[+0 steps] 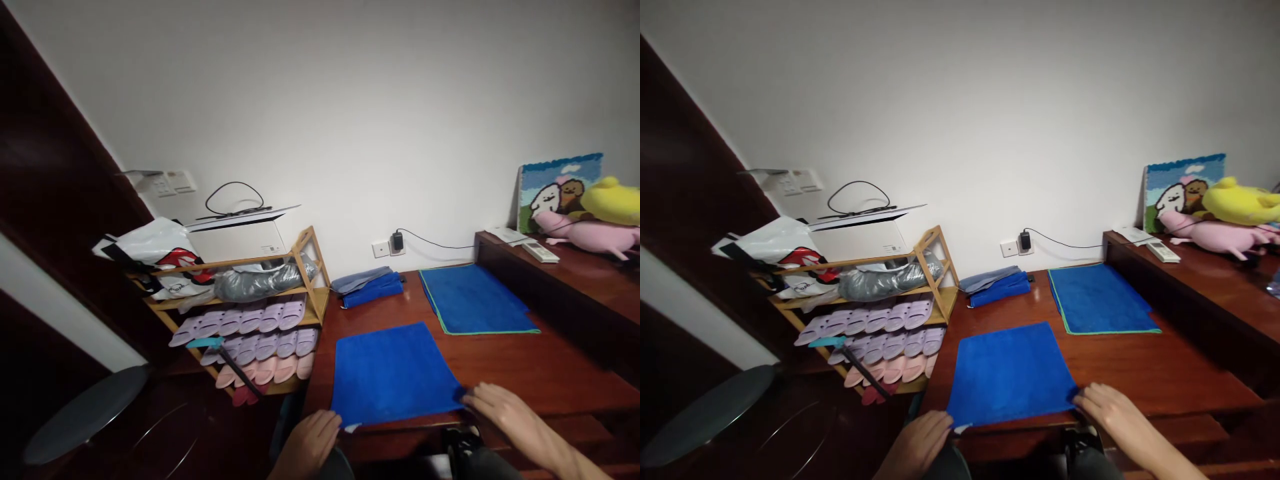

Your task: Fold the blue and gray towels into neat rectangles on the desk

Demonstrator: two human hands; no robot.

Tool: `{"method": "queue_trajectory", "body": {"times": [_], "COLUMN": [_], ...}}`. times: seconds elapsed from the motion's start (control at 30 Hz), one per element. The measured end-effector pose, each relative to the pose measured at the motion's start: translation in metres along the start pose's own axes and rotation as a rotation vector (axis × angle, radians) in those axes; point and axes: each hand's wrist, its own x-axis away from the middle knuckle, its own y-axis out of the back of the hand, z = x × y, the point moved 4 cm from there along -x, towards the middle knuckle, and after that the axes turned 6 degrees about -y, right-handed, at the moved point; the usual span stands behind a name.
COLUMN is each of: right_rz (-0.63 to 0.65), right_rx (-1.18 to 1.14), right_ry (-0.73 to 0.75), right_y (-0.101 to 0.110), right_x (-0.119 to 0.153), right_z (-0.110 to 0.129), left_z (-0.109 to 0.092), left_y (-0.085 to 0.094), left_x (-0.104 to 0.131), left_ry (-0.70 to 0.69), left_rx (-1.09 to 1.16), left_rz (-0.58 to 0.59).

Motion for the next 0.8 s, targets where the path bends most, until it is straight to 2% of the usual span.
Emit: {"method": "queue_trajectory", "body": {"times": [0.1,0.2,0.27,0.33,0.43,0.53,0.6,0.67,0.8], "right_rz": [0.113,0.079,0.029,-0.028,-0.05,-0.028,-0.061,-0.158,-0.398], "right_rx": [-0.082,-0.128,-0.145,-0.14,-0.112,-0.049,0.019,0.105,0.231], "right_ry": [-0.031,-0.045,-0.034,-0.038,-0.057,-0.135,-0.188,-0.218,-0.27], "right_y": [0.047,0.108,0.147,0.176,0.197,0.201,0.207,0.22,0.254], "right_x": [-0.009,-0.017,-0.024,-0.035,-0.061,-0.098,-0.129,-0.162,-0.221], "right_z": [-0.016,-0.031,-0.037,-0.044,-0.066,-0.104,-0.134,-0.16,-0.2], "left_z": [0.001,0.003,0.006,0.007,0.01,0.018,0.025,0.033,0.048], "left_y": [0.046,0.094,0.116,0.125,0.115,0.083,0.061,0.047,0.039], "left_x": [-0.038,-0.083,-0.118,-0.155,-0.216,-0.28,-0.326,-0.371,-0.449], "left_ry": [0.079,0.149,0.237,0.3,0.31,0.276,0.225,0.184,0.153], "left_rx": [0.13,0.261,0.368,0.49,0.631,0.693,0.692,0.637,0.386], "left_rz": [-0.053,-0.192,-0.194,-0.122,-0.027,0.036,0.045,-0.018,-0.245]}}
